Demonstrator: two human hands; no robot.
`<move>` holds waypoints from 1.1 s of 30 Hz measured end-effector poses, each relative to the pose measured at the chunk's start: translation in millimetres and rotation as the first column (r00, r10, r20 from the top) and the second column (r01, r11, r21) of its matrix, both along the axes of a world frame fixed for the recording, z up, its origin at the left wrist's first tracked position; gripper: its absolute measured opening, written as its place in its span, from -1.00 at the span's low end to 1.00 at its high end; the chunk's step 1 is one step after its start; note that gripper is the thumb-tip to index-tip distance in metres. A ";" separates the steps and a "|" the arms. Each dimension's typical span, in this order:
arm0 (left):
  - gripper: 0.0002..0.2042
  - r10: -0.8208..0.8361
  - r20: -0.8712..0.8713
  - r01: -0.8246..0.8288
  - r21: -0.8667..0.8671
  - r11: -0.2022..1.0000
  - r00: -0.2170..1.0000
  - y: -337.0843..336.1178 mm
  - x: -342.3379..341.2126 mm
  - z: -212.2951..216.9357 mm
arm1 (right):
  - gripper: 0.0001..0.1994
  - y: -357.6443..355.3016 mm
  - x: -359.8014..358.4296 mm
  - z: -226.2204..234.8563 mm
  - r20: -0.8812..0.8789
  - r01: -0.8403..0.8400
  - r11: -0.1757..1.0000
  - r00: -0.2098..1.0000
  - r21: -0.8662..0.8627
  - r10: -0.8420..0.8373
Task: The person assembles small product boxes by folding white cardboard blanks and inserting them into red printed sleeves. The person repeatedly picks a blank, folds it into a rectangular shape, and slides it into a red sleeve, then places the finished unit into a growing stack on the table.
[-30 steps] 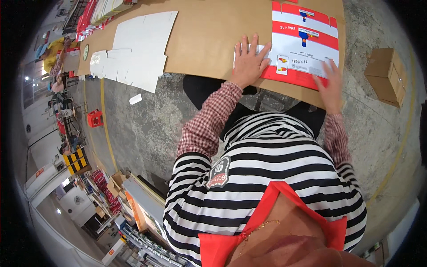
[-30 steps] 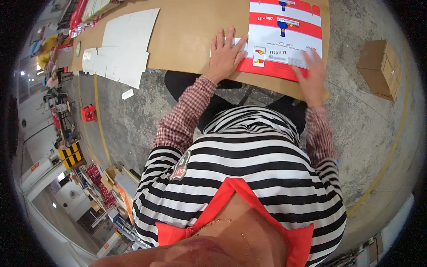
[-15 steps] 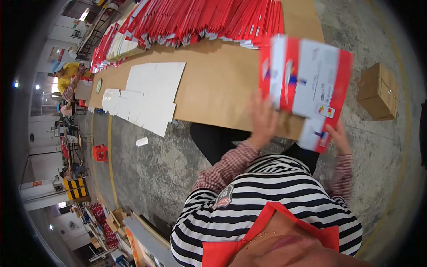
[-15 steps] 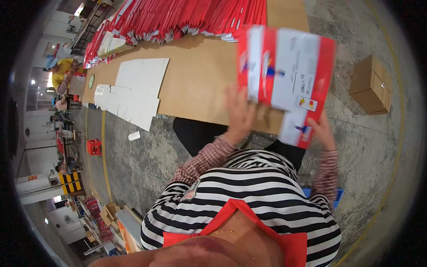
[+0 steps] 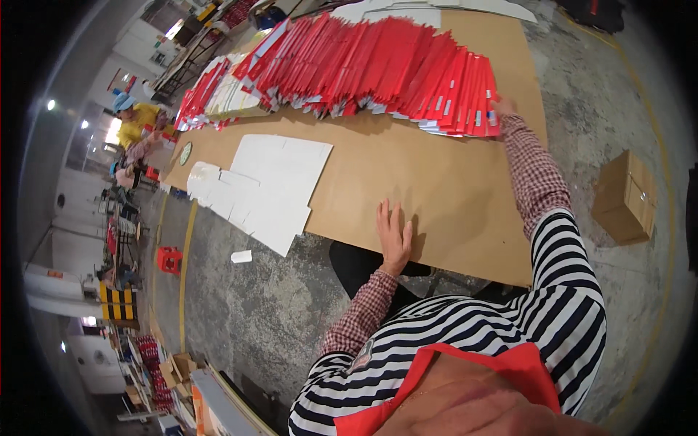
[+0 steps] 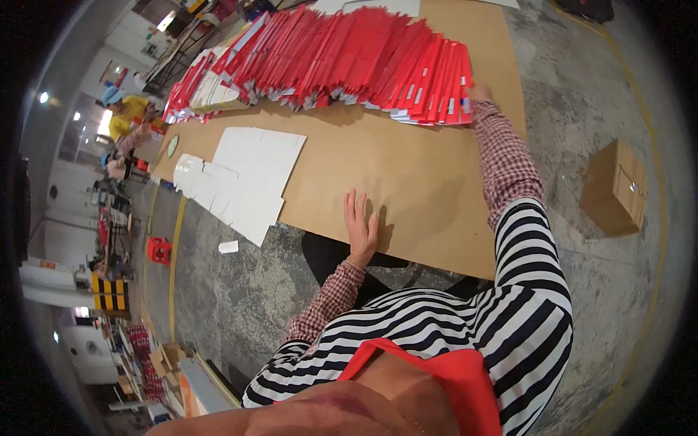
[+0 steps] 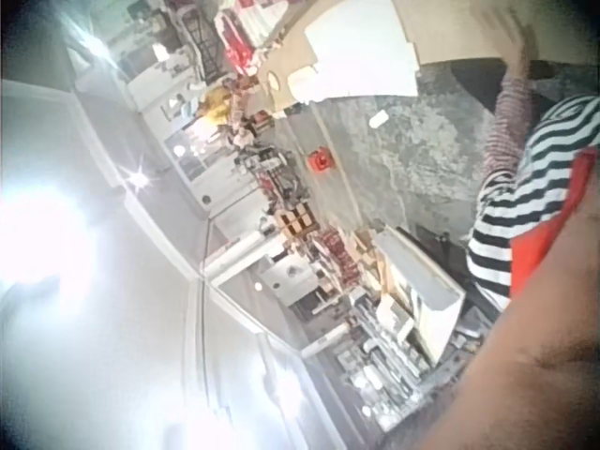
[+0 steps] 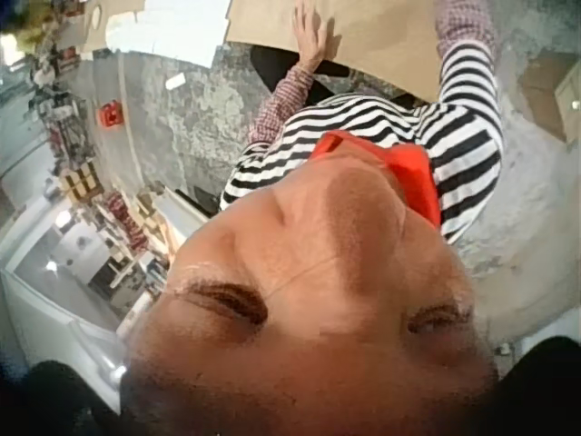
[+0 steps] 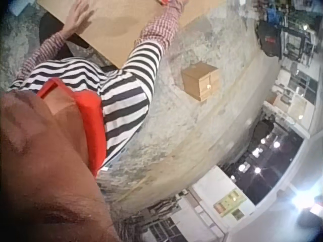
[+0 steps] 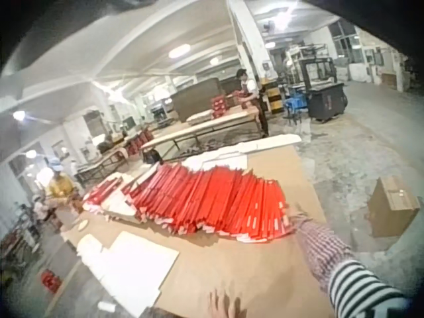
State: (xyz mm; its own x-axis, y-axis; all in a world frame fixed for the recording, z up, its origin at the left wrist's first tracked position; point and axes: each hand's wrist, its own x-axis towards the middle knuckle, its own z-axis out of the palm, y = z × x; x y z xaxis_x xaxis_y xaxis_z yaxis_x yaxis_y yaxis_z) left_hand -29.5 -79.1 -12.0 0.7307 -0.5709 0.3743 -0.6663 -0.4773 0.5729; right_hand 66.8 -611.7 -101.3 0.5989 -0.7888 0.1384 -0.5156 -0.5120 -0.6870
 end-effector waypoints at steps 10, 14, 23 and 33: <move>-0.56 0.396 0.418 -0.573 0.519 0.634 0.817 260.0 133.9 39.6 | -0.67 94.8 -136.7 19.3 0.055 -0.362 0.932 0.931 -0.009 0.362; -0.72 0.192 0.304 -0.351 0.659 0.665 0.933 272.1 175.7 17.3 | -0.67 106.0 -180.0 50.2 0.080 -0.365 0.928 0.930 0.070 0.359; -0.95 -0.466 0.332 0.225 0.561 0.796 0.820 112.0 29.4 120.2 | -0.50 331.6 -220.6 190.1 0.024 -0.695 0.458 0.537 -0.554 0.843; -0.28 -0.620 0.266 0.497 0.407 0.766 0.738 3.5 -74.9 3.2 | -0.59 264.7 -423.6 137.5 -0.265 -0.601 0.651 0.796 -0.464 0.545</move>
